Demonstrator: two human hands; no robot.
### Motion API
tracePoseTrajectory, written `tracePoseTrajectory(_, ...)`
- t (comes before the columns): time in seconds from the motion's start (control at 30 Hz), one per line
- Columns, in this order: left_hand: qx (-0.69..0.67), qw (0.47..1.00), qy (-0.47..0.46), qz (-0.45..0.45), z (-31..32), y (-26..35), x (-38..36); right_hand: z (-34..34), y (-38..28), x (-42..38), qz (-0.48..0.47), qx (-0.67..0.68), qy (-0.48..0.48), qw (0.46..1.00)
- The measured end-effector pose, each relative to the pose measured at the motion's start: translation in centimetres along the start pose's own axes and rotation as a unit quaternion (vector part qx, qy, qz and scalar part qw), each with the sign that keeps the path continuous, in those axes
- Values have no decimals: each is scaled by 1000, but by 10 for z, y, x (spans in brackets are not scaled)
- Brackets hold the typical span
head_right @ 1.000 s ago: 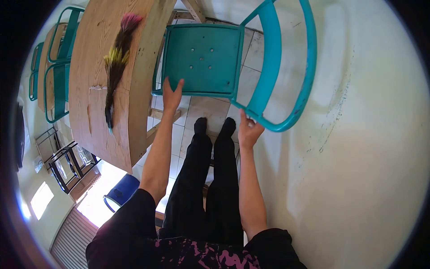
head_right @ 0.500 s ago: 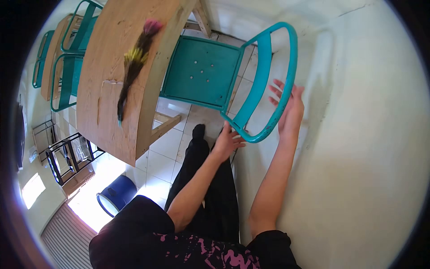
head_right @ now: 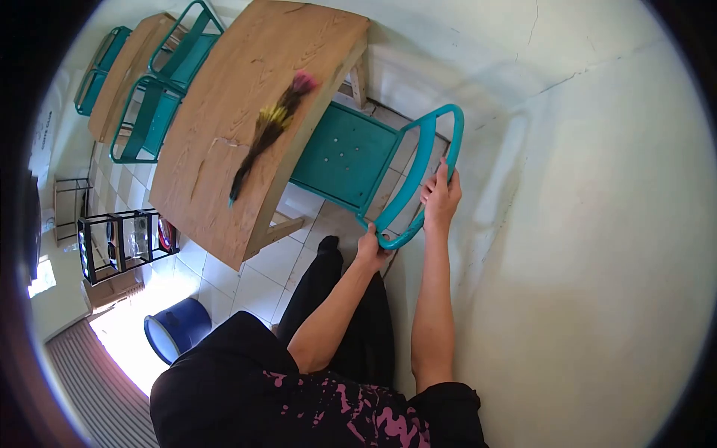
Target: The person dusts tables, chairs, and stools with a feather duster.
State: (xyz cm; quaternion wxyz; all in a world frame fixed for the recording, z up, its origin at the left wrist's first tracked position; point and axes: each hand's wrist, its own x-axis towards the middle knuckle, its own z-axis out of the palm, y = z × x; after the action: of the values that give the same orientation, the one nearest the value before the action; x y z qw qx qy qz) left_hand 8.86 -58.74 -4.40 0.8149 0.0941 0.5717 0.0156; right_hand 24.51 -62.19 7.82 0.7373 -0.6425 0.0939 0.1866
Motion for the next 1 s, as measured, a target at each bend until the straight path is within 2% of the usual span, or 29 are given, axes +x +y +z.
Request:
tracePoseTrajectory(0.23, -22, 1000, 7, 11, -20, 20, 17, 25, 8, -3, 2, 51, 10, 999)
tracePoseTrajectory(0.47, -7, 1000, -3, 5, -11, 34, -6, 17, 10, 6, -8, -7, -19, 1000)
tracePoseTrajectory(0.53, 96, 990, -94, -34, -26, 42, 3, 13, 12, 19, -19, -23, -30, 999)
tracePoseTrajectory(0.57, 97, 990, -97, -28, -30, 49, -2, 8, 16, 26, -28, -48, -36, 998)
tracePoseTrajectory(0.63, 237, 962, -135, -7, -40, 64, -15, 8, 12, 25, -34, -104, -29, 994)
tracePoseTrajectory(0.67, 237, 962, -135, -4, -44, 73, -25, 7, 11, 25, -36, -102, -31, 994)
tracePoseTrajectory(0.73, 368, 919, -110, 83, -58, 97, -45, 5, 14, 28, -14, -134, -28, 991)
tracePoseTrajectory(0.77, 368, 920, -107, 85, -66, 109, -52, 3, 16, 29, -12, -132, -31, 991)
tracePoseTrajectory(0.83, 448, 877, -98, 140, -80, 143, -64, 0, 15, 32, -14, -178, -18, 984)
tracePoseTrajectory(0.9, 485, 841, -82, 224, -100, 177, -69, -9, 23, 26, -22, -198, -23, 980)
tracePoseTrajectory(0.97, 469, 810, -35, 351, -115, 208, -81, -27, 47, 23, -55, -189, 31, 980)
tracePoseTrajectory(1.0, 489, 764, -2, 421, -120, 224, -83, -37, 62, 16, -67, -198, 52, 977)
